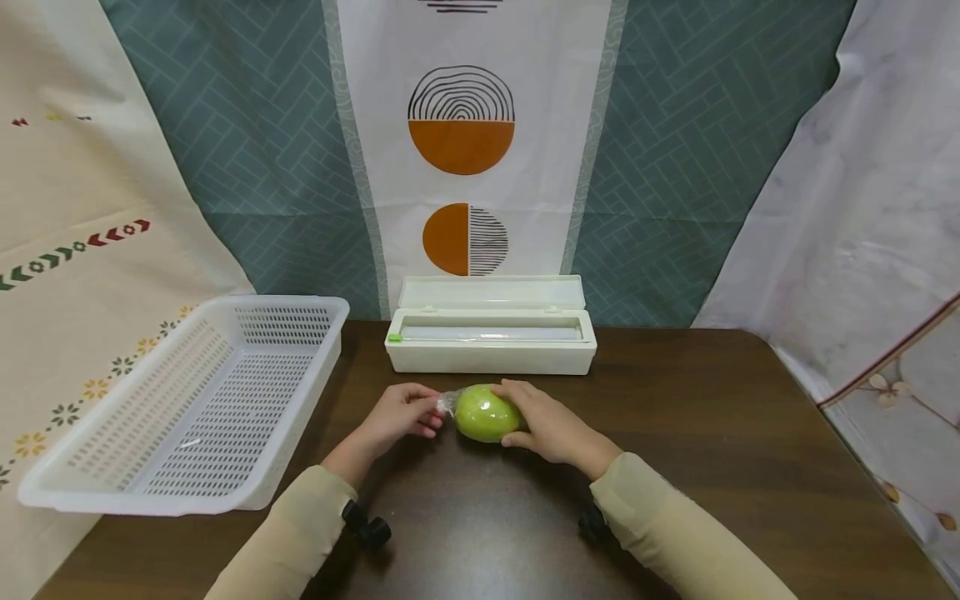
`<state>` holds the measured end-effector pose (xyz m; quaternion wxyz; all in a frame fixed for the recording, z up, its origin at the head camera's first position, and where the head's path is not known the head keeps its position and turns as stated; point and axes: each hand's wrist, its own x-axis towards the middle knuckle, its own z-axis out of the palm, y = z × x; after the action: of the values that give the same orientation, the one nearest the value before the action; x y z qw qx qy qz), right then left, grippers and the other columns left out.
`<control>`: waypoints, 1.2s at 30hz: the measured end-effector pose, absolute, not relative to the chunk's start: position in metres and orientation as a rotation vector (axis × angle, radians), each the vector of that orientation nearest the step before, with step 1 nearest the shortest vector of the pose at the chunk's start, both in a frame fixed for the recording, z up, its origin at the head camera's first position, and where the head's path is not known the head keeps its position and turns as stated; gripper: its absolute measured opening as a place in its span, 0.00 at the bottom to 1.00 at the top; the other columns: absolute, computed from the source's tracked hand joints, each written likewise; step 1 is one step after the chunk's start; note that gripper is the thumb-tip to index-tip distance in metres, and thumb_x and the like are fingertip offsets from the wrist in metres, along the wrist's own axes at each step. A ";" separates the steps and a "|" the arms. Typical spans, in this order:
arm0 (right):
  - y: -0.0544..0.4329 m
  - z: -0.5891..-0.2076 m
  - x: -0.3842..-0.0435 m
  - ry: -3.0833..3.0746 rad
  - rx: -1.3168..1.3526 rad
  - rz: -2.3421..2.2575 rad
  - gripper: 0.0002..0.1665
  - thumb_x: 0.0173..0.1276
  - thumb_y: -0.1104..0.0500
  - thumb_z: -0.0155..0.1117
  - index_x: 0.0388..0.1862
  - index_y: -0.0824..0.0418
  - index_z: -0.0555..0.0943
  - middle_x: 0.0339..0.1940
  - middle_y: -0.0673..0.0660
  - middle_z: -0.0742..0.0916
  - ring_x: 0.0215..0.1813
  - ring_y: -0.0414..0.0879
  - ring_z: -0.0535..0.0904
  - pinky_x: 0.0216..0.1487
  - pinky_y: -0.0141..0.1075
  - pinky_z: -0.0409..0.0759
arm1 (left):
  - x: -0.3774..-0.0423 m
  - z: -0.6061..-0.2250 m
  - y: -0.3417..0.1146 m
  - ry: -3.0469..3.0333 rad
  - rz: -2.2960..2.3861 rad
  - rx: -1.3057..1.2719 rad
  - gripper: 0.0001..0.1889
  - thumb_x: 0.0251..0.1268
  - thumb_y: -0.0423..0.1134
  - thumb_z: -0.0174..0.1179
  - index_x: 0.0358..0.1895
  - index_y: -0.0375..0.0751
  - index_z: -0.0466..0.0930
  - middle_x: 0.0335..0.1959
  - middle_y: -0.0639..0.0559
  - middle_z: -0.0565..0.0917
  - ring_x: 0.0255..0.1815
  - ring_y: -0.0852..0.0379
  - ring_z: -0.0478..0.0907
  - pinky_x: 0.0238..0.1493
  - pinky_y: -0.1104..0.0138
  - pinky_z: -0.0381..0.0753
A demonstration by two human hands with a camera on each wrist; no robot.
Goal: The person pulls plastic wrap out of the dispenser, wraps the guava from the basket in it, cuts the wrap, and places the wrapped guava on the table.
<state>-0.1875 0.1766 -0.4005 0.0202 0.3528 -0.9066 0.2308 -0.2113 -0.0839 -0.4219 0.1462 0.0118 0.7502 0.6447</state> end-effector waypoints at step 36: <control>0.177 -0.401 -0.188 -2.833 1.093 0.732 0.45 0.56 0.54 0.72 0.70 0.60 0.62 0.68 0.65 0.70 0.68 0.58 0.68 0.64 0.51 0.69 | -0.214 -0.422 -0.079 2.383 1.735 0.184 0.11 0.62 0.29 0.59 0.47 0.27 0.80 0.39 0.37 0.84 0.34 0.53 0.84 0.34 0.65 0.84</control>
<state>-0.1879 0.1766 -0.4010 0.0092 0.3499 -0.9069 0.2345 -0.2142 -0.0791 -0.4217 0.0942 0.0620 0.8033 0.5848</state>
